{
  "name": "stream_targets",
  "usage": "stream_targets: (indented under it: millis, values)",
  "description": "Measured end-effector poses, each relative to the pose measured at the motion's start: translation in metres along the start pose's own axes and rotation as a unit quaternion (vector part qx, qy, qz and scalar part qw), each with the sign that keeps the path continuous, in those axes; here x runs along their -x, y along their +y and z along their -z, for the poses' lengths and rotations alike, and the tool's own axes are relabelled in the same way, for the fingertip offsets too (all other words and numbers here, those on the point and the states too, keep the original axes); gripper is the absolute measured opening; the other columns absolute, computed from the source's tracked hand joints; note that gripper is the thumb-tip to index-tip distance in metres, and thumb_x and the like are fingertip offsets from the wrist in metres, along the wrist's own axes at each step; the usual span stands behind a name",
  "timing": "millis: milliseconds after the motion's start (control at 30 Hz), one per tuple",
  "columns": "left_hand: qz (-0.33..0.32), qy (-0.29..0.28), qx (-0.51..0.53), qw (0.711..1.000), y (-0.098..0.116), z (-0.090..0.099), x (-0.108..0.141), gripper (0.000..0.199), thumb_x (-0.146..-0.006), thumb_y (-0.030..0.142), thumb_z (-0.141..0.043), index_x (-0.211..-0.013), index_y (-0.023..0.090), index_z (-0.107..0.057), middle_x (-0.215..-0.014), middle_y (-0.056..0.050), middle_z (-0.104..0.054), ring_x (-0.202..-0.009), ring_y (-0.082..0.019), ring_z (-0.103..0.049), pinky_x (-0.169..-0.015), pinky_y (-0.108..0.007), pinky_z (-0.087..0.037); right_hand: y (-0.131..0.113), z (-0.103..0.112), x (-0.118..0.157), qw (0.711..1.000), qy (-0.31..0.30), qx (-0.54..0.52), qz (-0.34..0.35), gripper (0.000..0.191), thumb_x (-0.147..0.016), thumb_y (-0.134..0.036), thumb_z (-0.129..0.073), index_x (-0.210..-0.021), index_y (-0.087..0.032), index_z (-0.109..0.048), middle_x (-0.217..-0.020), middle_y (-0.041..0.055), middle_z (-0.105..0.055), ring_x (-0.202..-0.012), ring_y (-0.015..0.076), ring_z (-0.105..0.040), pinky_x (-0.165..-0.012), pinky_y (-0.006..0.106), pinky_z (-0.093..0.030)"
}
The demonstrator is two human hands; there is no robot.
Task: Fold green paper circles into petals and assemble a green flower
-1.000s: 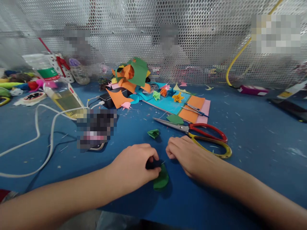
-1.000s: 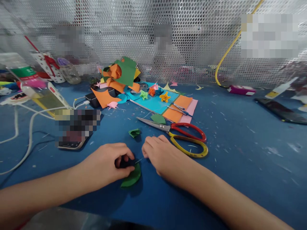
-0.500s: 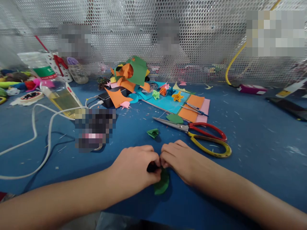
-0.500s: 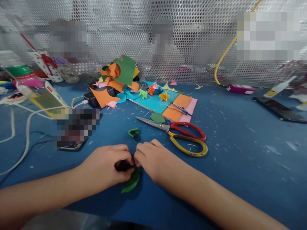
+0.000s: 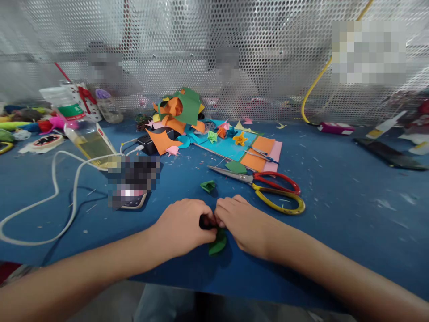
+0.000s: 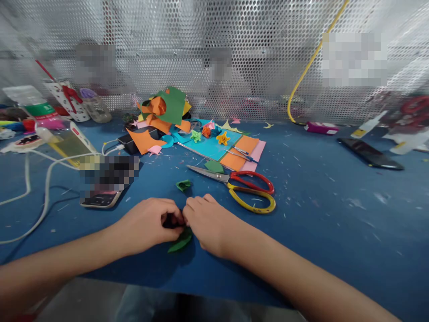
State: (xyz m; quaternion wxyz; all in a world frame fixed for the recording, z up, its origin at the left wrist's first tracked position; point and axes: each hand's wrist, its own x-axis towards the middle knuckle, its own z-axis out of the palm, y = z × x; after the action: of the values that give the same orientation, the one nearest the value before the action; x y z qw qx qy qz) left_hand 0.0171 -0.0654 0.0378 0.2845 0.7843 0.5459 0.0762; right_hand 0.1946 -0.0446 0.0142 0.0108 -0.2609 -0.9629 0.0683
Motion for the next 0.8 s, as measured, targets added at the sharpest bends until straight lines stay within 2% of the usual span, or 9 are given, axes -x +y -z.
stream_targets:
  millis: [200,300,367,433,500,667,800]
  values:
    - [0.029,-0.042,0.009,0.999,0.002,0.007,-0.004,0.014,-0.067,0.032,-0.058,-0.072,0.024,-0.068,-0.072,0.002,-0.068,-0.067,-0.016,-0.059,-0.055,-0.024,-0.034,-0.010,0.002,-0.001,0.996,0.014,0.073,-0.049,0.019,-0.069,-0.003,-0.043,-0.079,-0.016,-0.052,-0.085,0.0087,-0.054,-0.075,0.0213,-0.048,-0.071,0.034,-0.031]
    - [0.021,-0.032,-0.021,0.999,0.000,0.014,-0.014,0.016,-0.067,0.034,-0.059,-0.074,0.025,-0.070,-0.072,0.002,-0.068,-0.064,-0.015,-0.058,-0.052,-0.024,-0.032,-0.007,0.003,-0.004,0.993,0.041,0.079,-0.080,0.021,-0.068,-0.001,-0.042,-0.079,-0.016,-0.052,-0.085,0.0094,-0.055,-0.076,0.0219,-0.049,-0.070,0.034,-0.030]
    - [0.008,-0.001,-0.055,0.998,-0.004,0.020,-0.024,0.020,-0.069,0.036,-0.058,-0.077,0.023,-0.071,-0.072,-0.001,-0.068,-0.061,-0.015,-0.055,-0.051,-0.024,-0.030,-0.001,0.004,-0.009,0.987,0.073,0.069,-0.122,0.022,-0.068,0.000,-0.041,-0.080,-0.015,-0.053,-0.086,0.0105,-0.056,-0.081,0.0230,-0.050,-0.071,0.034,-0.030]
    - [-0.032,-0.030,-0.042,0.998,-0.008,0.025,-0.034,0.022,-0.072,0.034,-0.056,-0.080,0.020,-0.071,-0.070,-0.001,-0.067,-0.057,-0.012,-0.052,-0.051,-0.023,-0.032,0.008,0.003,-0.015,0.980,0.097,0.064,-0.158,0.024,-0.072,0.000,-0.037,-0.085,-0.013,-0.053,-0.088,0.0124,-0.056,-0.084,0.0242,-0.050,-0.073,0.035,-0.030]
    - [-0.049,-0.020,-0.037,0.998,-0.014,0.027,-0.042,0.023,-0.073,0.032,-0.055,-0.083,0.019,-0.071,-0.070,-0.002,-0.067,-0.056,-0.011,-0.052,-0.053,-0.023,-0.033,0.015,-0.001,-0.020,0.977,0.108,0.057,-0.177,0.026,-0.074,0.000,-0.035,-0.088,-0.013,-0.053,-0.090,0.0114,-0.056,-0.083,0.0229,-0.051,-0.074,0.034,-0.030]
    - [-0.083,0.021,0.000,0.996,-0.025,0.024,-0.049,0.028,-0.077,0.036,-0.053,-0.088,0.017,-0.070,-0.087,-0.005,-0.070,-0.073,-0.014,-0.058,-0.065,-0.024,-0.039,0.027,-0.009,-0.025,0.978,0.106,0.046,-0.176,0.025,-0.074,-0.001,-0.035,-0.086,-0.013,-0.054,-0.088,0.0103,-0.056,-0.083,0.0222,-0.051,-0.075,0.034,-0.030]
    - [-0.081,0.010,0.026,0.996,-0.030,0.021,-0.053,0.025,-0.078,0.032,-0.052,-0.084,0.016,-0.071,-0.085,-0.005,-0.070,-0.071,-0.013,-0.058,-0.064,-0.023,-0.039,0.034,-0.008,-0.024,0.986,0.086,0.024,-0.140,0.024,-0.073,0.000,-0.036,-0.083,-0.014,-0.053,-0.086,0.0081,-0.055,-0.079,0.0197,-0.049,-0.072,0.032,-0.030]
